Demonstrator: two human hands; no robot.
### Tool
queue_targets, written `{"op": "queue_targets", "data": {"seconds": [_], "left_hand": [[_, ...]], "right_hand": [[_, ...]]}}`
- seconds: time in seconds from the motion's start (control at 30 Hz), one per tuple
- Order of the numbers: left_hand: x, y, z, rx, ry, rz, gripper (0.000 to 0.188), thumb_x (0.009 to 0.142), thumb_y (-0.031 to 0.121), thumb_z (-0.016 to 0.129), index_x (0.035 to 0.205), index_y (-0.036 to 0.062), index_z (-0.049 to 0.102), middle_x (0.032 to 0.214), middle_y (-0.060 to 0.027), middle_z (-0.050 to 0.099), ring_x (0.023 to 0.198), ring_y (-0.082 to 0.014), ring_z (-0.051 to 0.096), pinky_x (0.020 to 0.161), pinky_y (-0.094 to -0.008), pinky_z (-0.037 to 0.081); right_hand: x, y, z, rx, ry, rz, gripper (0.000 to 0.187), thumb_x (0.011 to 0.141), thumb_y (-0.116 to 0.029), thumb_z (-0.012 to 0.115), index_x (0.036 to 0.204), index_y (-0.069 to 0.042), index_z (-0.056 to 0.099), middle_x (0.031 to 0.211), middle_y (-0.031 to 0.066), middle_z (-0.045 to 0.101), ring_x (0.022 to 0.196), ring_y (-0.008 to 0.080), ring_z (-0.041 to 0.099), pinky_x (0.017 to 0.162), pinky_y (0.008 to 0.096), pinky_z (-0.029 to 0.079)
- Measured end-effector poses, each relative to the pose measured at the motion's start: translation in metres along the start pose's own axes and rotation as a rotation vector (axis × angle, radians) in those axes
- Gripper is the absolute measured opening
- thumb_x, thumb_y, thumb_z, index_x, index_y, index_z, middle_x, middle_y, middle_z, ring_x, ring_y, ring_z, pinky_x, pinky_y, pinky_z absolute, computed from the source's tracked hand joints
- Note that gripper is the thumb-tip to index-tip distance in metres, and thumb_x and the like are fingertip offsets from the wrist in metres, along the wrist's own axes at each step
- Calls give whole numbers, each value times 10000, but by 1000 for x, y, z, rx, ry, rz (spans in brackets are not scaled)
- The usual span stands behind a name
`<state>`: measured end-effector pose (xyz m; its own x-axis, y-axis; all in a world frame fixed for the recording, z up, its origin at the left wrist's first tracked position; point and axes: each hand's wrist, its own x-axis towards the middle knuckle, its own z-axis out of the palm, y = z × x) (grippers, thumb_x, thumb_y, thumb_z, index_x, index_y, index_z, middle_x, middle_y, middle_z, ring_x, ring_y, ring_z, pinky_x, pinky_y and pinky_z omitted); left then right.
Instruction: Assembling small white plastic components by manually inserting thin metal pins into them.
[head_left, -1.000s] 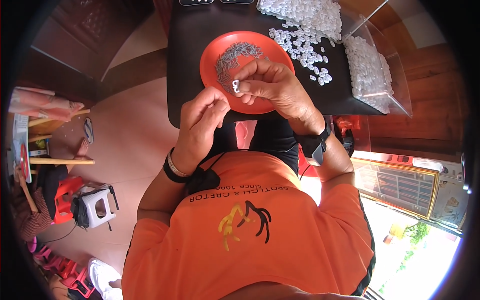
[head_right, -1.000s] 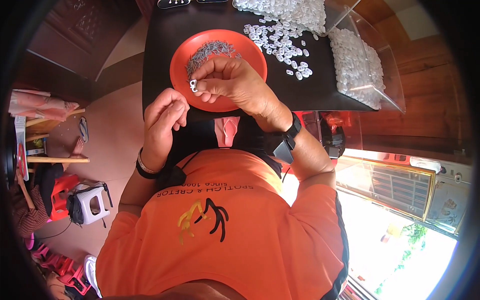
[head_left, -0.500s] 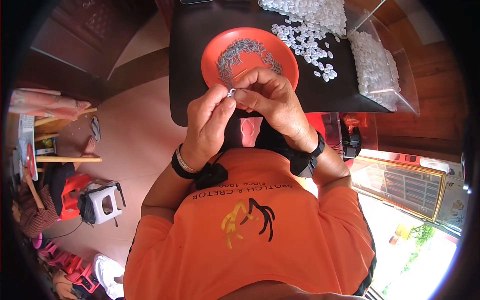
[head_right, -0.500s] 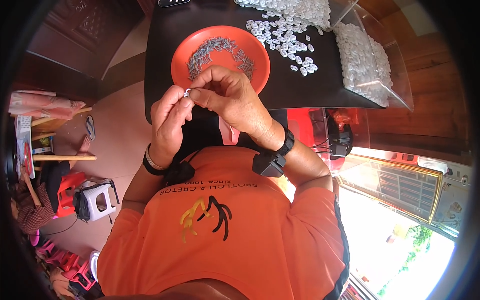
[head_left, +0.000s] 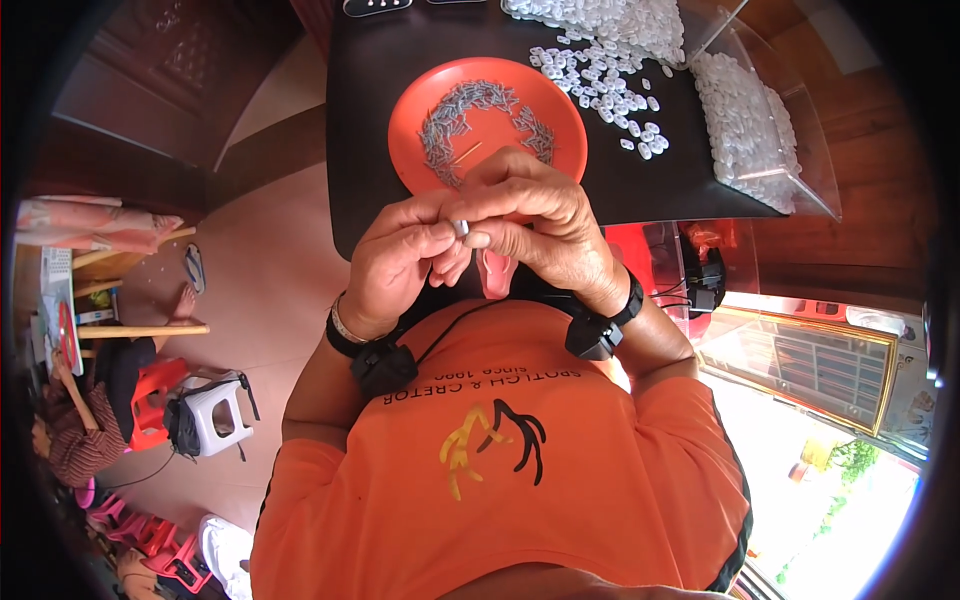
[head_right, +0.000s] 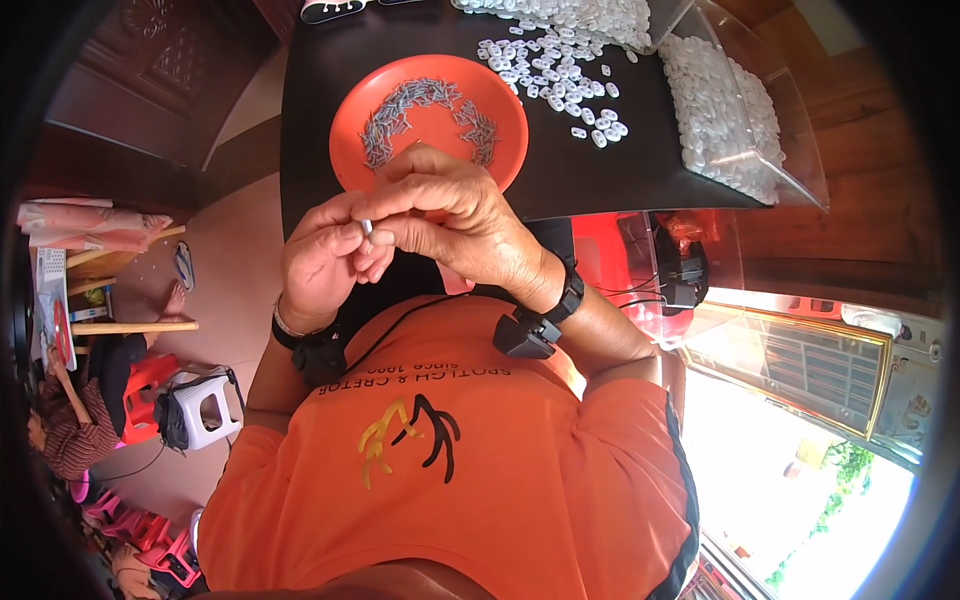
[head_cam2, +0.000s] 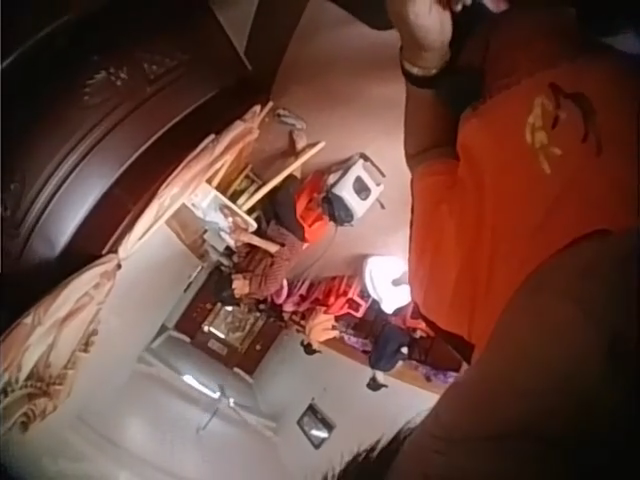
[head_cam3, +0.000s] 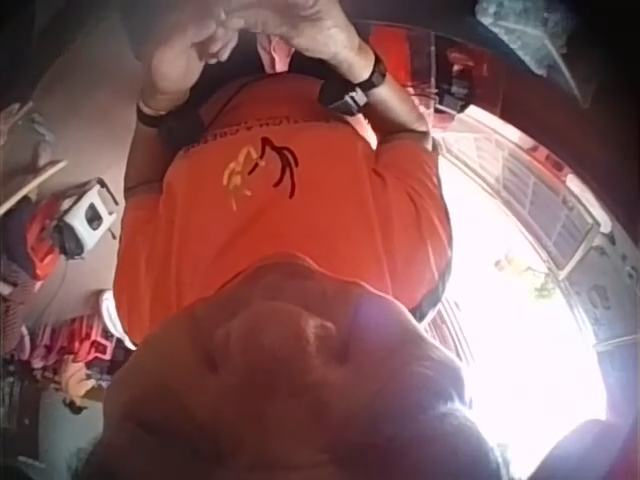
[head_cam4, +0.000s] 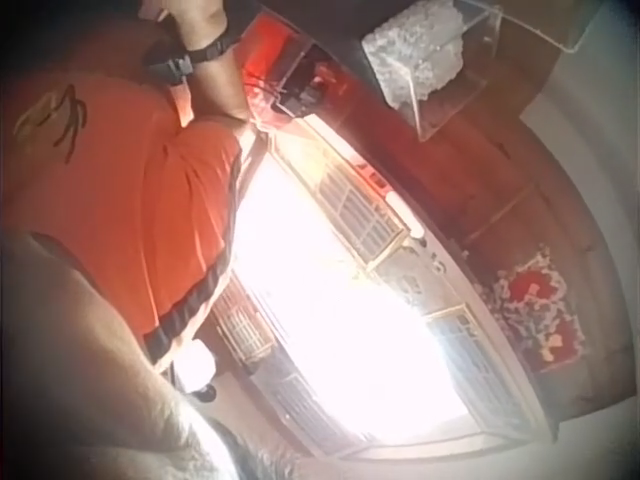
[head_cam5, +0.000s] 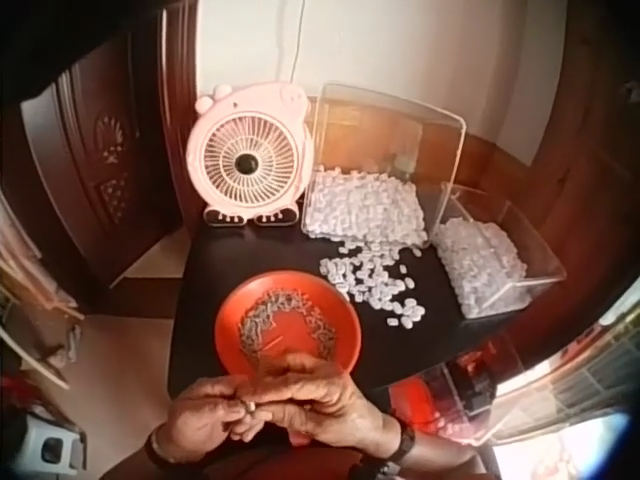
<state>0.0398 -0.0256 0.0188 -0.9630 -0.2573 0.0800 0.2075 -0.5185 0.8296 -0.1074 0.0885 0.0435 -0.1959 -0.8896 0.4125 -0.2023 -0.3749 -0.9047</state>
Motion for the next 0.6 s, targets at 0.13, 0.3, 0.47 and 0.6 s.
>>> {"op": "queue_targets", "data": {"seconds": [0.13,0.3,0.47,0.6], "left_hand": [[1,-2,3,35,-30,-34,298,884,283,503,896,-14,522,632,-22,443,532,-103,424,481,-228,365],[-2,2,1,402,97,55,297,922,277,458,770,23,486,615,-3,438,545,-75,393,502,-218,319],[-3,4,2,546,55,54,311,938,261,448,718,41,443,599,3,433,543,-60,369,502,-215,306],[-1,0,-5,406,45,-17,315,906,284,449,767,8,511,607,-23,482,531,-82,421,487,-218,325]], "right_hand": [[0,0,-2,-19,7,-72,135,760,-38,725,886,-50,679,904,51,601,837,143,593,709,259,494],[-2,-7,-5,-337,-1,31,135,742,-80,743,788,-55,619,716,19,580,648,153,605,570,268,472],[-2,-9,-2,-417,24,-47,154,720,-105,759,793,-63,630,726,26,592,636,174,619,537,285,482],[-2,-6,-2,-508,36,-121,174,689,-125,771,796,-73,643,738,26,601,650,188,627,541,298,495]]}}
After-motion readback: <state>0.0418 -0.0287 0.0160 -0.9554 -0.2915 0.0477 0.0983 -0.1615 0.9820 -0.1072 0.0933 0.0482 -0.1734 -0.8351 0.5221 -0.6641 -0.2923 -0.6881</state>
